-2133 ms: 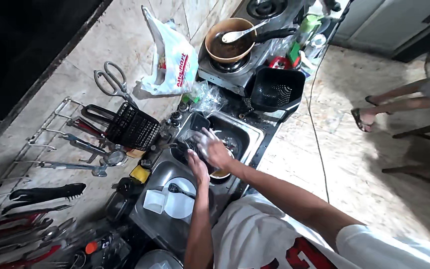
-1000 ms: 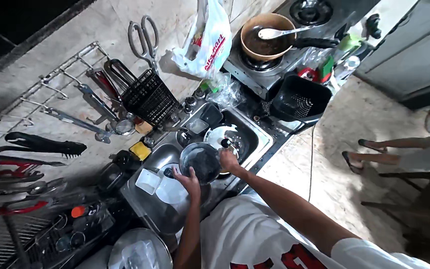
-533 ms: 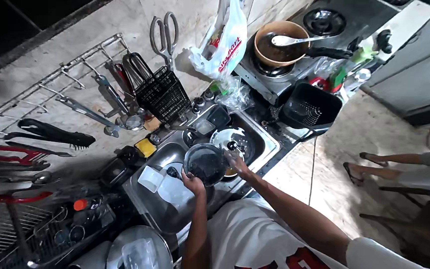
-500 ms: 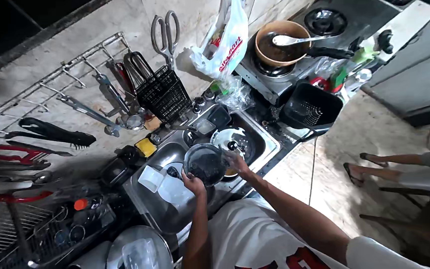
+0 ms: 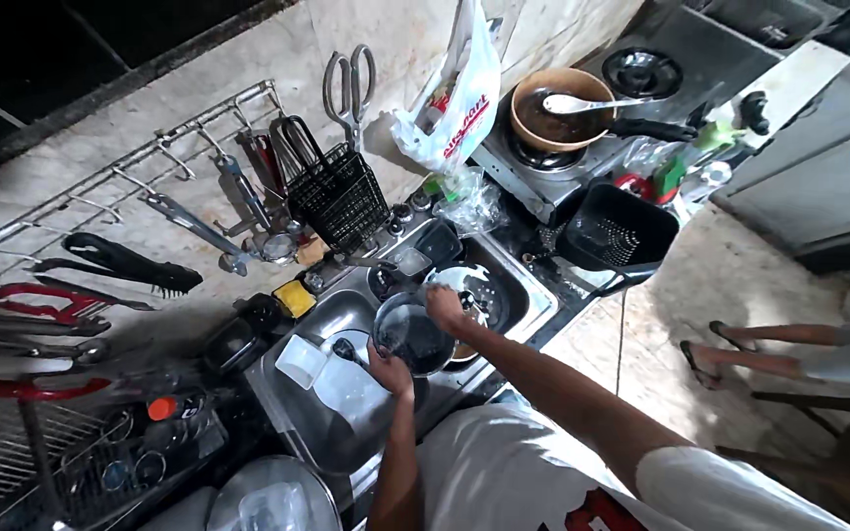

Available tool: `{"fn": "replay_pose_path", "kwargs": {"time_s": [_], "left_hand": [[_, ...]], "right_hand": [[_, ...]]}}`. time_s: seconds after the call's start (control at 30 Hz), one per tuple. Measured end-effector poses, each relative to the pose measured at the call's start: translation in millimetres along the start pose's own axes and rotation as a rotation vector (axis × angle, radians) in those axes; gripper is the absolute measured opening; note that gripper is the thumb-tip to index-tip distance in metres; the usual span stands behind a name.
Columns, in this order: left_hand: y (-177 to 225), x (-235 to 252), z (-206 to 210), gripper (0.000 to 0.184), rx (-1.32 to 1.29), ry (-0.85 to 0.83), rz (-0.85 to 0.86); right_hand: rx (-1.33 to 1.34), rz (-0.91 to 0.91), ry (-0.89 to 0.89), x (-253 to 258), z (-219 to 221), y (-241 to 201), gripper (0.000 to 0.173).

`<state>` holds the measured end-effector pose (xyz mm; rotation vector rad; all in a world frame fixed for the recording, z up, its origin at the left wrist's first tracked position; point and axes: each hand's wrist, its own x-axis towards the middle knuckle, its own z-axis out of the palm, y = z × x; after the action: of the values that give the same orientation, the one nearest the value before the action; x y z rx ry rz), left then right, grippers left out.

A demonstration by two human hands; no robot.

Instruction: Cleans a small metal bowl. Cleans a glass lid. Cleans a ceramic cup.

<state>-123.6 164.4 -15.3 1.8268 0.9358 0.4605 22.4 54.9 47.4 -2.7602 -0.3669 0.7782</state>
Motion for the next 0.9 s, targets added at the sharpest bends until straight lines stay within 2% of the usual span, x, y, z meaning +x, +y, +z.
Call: {"fn": "replay_pose_path", "kwargs": {"time_s": [0.2,0.23,0.3,0.43,0.5,0.6,0.67,0.73,0.8,0.9], "left_hand": [[-4,6,-1,0.043,0.028,-0.060,0.073],[-3,6,-2,0.043,0.020,-0.069,0.075],[0,3,-5,0.044,0.043,-0.077,0.059],[4,-6,0,0.042,-0.001,-0.011,0.013],[3,-7,4,0.038,-0.029,0.029,0.022],[4,0,3,0.035,0.015,-0.013,0.038],[3,13,-2,0.035,0.045,-0.094,0.069],[3,31,-9,0.034,0.077,-0.191,0.099],[5,50,-15,0.035,0.111,-0.345,0.141],[6,76,-13,0.036,0.185,-0.576,0.246]], "right_hand": [[-0.274,-0.683,-0.012,40,30,-43,0.031],[-0.310,-0.726,-0.027,40,26,-45,0.031],[-0.278,-0.637,-0.069,31,16,-43,0.031],[-0.033,-0.108,-0.076,5,6,-4,0.029],[0.042,0.109,-0.023,-16,16,22,0.032],[0.066,0.275,0.026,-48,27,35,0.033],[0.053,0.292,-0.024,-50,14,25,0.032],[0.022,0.225,-0.091,-39,0,14,0.033],[-0.032,0.066,-0.150,-20,-6,1,0.031],[-0.199,-0.287,-0.217,5,0,-28,0.030]]}}
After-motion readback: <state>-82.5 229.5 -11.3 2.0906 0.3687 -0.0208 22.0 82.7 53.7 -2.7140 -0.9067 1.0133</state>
